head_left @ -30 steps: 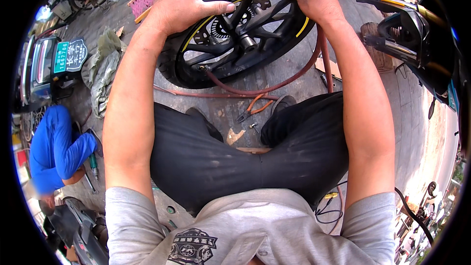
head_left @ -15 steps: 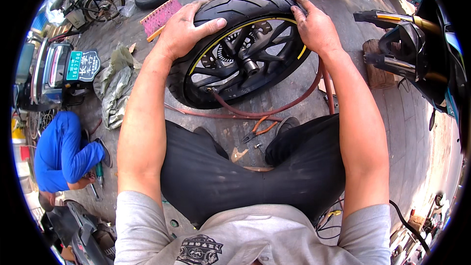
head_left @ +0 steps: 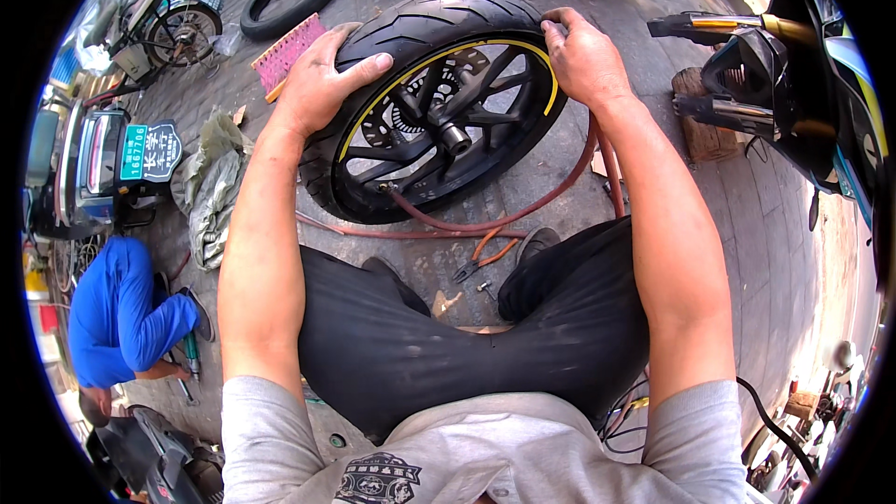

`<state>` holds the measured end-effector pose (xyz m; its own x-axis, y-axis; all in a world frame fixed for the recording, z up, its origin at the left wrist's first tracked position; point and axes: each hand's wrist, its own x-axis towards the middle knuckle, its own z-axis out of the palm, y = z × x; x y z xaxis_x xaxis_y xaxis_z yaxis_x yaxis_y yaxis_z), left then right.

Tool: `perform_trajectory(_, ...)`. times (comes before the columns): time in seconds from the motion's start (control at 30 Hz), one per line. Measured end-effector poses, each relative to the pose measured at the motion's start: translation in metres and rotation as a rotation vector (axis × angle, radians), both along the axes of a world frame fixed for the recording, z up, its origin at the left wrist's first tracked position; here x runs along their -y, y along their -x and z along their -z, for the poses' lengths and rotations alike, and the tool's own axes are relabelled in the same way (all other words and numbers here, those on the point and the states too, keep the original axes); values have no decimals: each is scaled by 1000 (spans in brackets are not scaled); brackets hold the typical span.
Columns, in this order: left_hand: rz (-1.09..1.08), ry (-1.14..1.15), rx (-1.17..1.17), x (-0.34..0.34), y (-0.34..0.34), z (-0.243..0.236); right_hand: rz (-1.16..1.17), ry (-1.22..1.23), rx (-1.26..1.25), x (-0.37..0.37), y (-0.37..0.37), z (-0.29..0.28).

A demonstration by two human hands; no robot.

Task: The person prepares and repairs a motorcycle tire by using pliers to work on the valve stem, inserting a metal rod, and applying a spray adhesive to the tire's inner rim.

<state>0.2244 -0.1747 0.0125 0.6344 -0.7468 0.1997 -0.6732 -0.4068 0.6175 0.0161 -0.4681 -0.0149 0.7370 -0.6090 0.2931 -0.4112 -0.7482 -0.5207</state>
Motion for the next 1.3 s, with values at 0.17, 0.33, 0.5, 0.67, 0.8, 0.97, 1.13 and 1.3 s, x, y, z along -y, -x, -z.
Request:
perform_trajectory(0.17,-24,-13,79,10,-3,-1,19,-52,-1,8,9,-2)
perform_trajectory(0.33,63,35,119,10,-3,5,-2,-75,55,1,6,-9)
perform_trajectory(0.5,110,7,203,9,15,2,-209,11,365,-32,4,-32)
perform_trajectory(0.67,201,-1,273,22,45,5,-235,46,375,-65,3,-47)
perform_trajectory(0.8,308,51,393,23,48,3,-226,6,496,-75,6,-69)
perform_trajectory(0.97,425,24,315,35,63,-17,-153,-69,493,-78,13,-68)
perform_trajectory(1.13,324,61,504,42,98,-15,-78,-208,542,-64,15,-68)
perform_trajectory(1.3,301,112,492,64,155,-27,-68,-298,576,-57,27,-64)
